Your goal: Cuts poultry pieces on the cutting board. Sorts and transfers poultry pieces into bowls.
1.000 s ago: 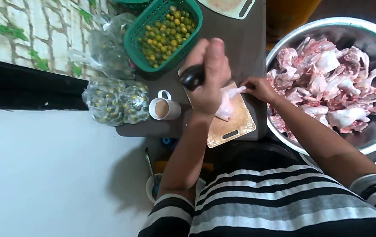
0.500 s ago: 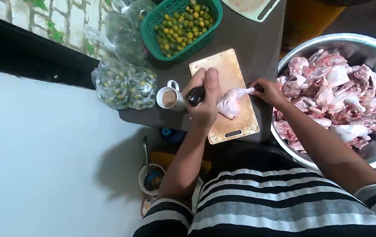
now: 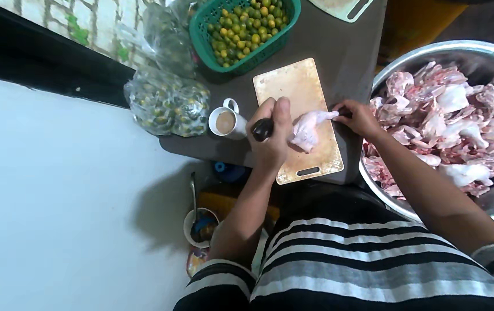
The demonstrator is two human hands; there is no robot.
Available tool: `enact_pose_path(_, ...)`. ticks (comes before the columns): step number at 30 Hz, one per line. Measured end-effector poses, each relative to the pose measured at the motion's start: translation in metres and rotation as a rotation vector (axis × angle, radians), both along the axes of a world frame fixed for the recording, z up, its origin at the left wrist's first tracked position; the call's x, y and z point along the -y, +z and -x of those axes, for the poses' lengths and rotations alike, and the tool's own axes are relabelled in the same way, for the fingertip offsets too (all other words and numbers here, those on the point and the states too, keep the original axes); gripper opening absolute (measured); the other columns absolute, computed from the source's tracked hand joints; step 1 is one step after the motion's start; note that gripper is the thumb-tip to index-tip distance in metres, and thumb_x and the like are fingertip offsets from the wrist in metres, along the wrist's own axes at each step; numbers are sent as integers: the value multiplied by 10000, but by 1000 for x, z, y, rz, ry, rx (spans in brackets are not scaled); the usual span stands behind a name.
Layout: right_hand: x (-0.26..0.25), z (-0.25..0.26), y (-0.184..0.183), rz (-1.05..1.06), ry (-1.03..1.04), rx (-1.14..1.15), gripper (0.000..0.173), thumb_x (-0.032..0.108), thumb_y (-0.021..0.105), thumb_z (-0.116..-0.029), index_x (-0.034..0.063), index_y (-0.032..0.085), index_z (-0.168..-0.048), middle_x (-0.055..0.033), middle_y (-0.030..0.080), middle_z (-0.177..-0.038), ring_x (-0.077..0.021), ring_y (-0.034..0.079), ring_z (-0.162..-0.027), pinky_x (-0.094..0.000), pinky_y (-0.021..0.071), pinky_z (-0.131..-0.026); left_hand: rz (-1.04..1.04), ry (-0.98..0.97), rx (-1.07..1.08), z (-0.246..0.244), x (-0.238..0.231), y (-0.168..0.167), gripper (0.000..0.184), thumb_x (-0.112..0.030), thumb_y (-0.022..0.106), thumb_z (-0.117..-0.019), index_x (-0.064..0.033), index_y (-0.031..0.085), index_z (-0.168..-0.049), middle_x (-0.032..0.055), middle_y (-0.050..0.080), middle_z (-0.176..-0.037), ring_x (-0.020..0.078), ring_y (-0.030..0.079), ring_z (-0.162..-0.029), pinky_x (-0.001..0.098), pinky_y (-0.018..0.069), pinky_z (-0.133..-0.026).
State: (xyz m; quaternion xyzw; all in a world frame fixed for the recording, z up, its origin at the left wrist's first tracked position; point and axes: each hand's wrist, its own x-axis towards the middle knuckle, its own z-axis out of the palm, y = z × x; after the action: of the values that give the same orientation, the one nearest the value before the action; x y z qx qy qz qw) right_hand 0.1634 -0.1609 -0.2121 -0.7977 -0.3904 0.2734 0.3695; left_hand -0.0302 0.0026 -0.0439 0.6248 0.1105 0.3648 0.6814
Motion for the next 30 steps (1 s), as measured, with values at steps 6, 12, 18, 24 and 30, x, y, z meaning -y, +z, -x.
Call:
enact_pose_path(6,-5,-2,7,50,27,3,297,147,752,-940,16,678,-1196,-200,703,-1106,-355,683,-1027,-549,521,-964,100,65,88,5,0,12,378,-216,469,-1084,-241,445,-708,-130,336,-494,4,347,-414,181,339,-427)
enact_pose_path(12,-9,-4,12,114,55,59,287,164,706,-976,18,669,-1220,-212,697,-1114,-384,682,-1032,-591,522,-949,195,262,169,32,-18,13,516,-224,267,-1121,-209,375,-616,-84,319,-433,46,341,-352,193,334,-384)
enact_pose_path(18,-9,7,14,126,-12,109,230,155,640,-1016,27,689,-1201,-215,680,-1179,-395,657,-1116,-591,500,-996,87,238,96,48,-8,-8,477,-344,437,-1105,-235,424,-641,-105,358,-466,22,372,-384,172,362,-417)
enact_pose_path(24,-23,65,44,-102,126,283,291,236,635,-1011,41,701,-1217,-232,661,-1243,-431,628,-1171,-600,504,-992,14,204,47,46,11,-34,377,-401,518,-1075,-250,479,-732,-122,355,-522,16,380,-438,182,381,-460)
enact_pose_path(30,-36,98,15,-74,323,246,385,287,747,-945,67,692,-1256,-160,671,-1290,-344,645,-1195,-507,521,-1026,6,188,71,49,12,-21,347,-393,532,-1071,-241,506,-760,-119,367,-535,18,393,-451,182,389,-472)
